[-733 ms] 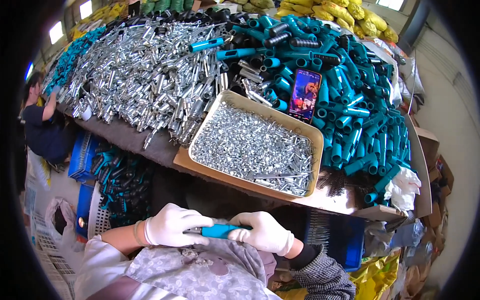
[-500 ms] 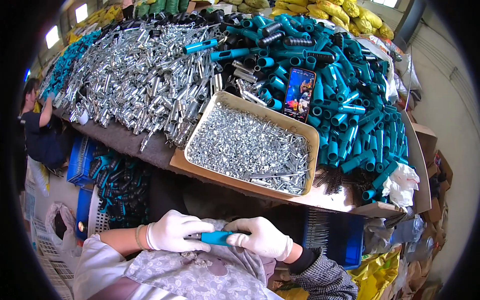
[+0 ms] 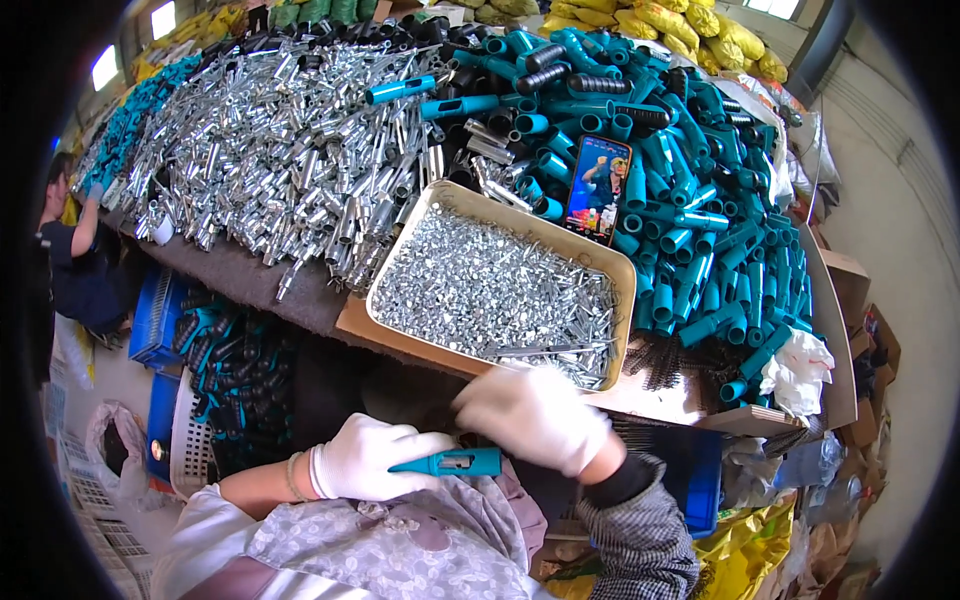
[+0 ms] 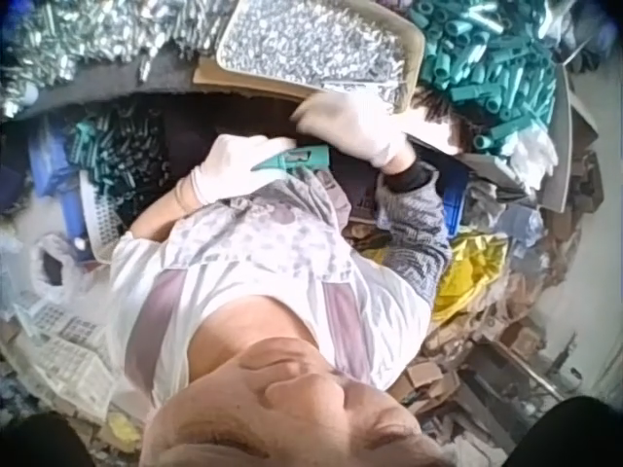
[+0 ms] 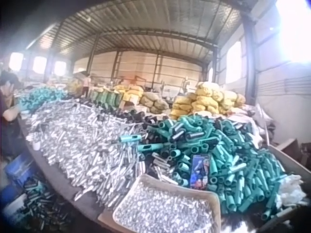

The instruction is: Assembling various metal and plastic components into hand-operated tools at a manufacturing workbench.

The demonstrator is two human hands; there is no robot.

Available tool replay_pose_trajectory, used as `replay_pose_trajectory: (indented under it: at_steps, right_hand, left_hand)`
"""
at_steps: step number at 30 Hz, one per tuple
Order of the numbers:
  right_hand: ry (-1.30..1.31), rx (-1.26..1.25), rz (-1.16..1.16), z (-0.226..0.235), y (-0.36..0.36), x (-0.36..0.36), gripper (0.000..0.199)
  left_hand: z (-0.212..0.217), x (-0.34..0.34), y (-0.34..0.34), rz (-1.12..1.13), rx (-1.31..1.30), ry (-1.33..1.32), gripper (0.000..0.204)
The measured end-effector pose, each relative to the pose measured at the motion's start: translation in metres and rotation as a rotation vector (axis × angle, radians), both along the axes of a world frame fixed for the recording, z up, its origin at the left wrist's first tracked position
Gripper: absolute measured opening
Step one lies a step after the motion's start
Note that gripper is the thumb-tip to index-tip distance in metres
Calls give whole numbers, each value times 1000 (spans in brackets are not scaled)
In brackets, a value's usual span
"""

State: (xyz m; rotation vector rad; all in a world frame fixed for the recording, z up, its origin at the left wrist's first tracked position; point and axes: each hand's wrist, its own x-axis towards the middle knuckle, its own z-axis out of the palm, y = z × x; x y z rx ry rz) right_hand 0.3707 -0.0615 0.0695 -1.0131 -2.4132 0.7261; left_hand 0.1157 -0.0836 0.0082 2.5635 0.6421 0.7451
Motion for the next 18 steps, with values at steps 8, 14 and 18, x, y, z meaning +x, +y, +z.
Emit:
replay_pose_trajectory:
  at_steps: [8,14,18]
  right_hand:
    - [-696,77,-804,-14,66,80,26]
    - [-526,142,-753,-20,60,99,18]
    - [-211,334,-672,-16,45,77,14]
  left_hand:
    - [-10,-2,2,54,-95,-88,48]
    - [-12,-10,2,87,-96,-61,47]
    - [-14,-16,6,117,-85,-56,46]
